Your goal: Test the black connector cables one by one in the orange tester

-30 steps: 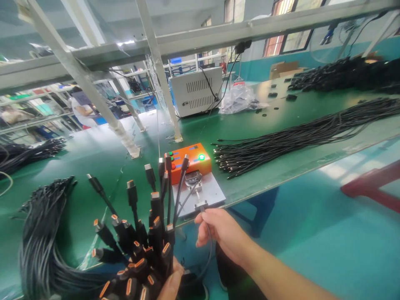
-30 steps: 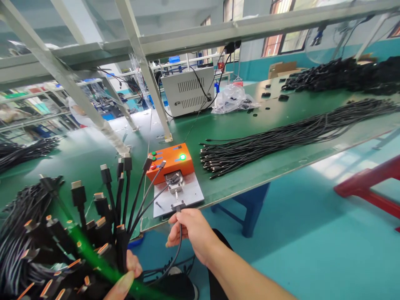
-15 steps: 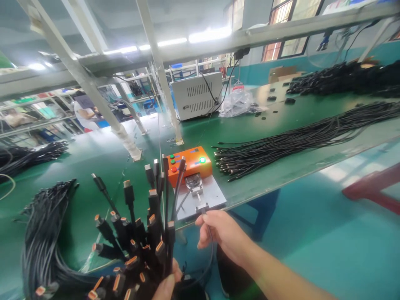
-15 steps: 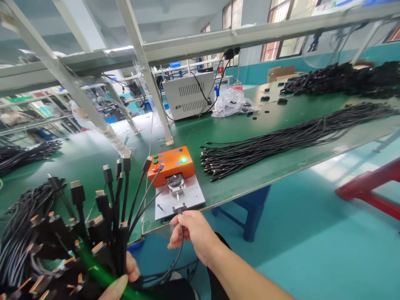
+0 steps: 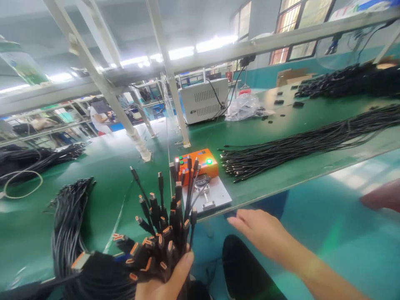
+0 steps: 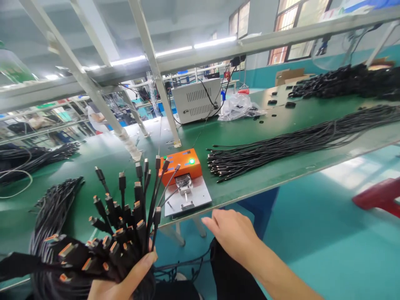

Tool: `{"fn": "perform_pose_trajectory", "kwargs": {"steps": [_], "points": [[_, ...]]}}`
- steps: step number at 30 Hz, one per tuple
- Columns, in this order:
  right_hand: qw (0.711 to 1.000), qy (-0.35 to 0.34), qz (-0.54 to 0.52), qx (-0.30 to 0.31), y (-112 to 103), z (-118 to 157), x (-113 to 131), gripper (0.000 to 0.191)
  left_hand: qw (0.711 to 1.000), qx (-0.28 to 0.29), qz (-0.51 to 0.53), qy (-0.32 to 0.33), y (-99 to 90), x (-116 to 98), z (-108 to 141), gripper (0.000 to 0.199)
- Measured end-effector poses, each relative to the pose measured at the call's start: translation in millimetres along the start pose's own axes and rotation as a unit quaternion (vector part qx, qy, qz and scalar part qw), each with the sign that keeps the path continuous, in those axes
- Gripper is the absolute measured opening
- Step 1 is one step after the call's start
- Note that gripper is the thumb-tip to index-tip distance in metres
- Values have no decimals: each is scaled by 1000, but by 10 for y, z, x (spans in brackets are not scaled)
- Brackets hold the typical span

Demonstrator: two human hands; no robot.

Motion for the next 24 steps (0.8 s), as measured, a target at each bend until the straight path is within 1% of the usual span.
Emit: {"fn": "perform_pose_trajectory", "kwargs": {"steps": [2,4,6,8,9,11,13,14,16,18,20,21,23,24], "points": [[997,-33,-64,3,-68,29,118,36,997,-48,47,-33,1,-69,28,18],[991,-50,-125,19,-61,66,182,33,990,-79,82,-85,42,-148,72,25],[980,-60,-183,45,20,96,186,32,973,-110,135,-150,73,-197,112,25],[965,-59,-244,79,163,113,119,32,956,-131,181,-192,92,-224,124,24],[954,-40,-280,98,256,115,46,31,951,-138,195,-195,96,-235,113,24],[926,37,-351,136,487,122,-173,32,947,-158,218,-177,93,-238,77,30],[891,135,-399,166,753,152,-424,41,943,-179,236,-152,93,-213,43,38],[879,166,-410,177,885,171,-525,46,942,-184,243,-144,99,-194,31,41],[848,221,-437,204,1168,210,-665,54,941,-186,247,-138,113,-155,18,42],[800,269,-488,220,1450,225,-720,55,943,-184,243,-135,108,-129,17,39],[755,295,-548,206,1669,172,-720,51,947,-183,229,-131,81,-114,20,38],[736,304,-575,192,1747,128,-718,46,950,-183,220,-129,66,-108,21,38],[706,314,-614,161,1827,36,-729,34,954,-182,202,-124,43,-100,26,37],[695,316,-629,147,1826,1,-742,29,956,-182,195,-121,38,-99,30,36]]}}
Point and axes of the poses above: each hand's wrist, its own z-axis away from the middle knuckle, its own y-axis out of the palm, x = y × z, the point moved 6 cm from there along -z, towards the middle knuckle, and after that the axes turned 3 degrees about z, right-handed, at the moved point
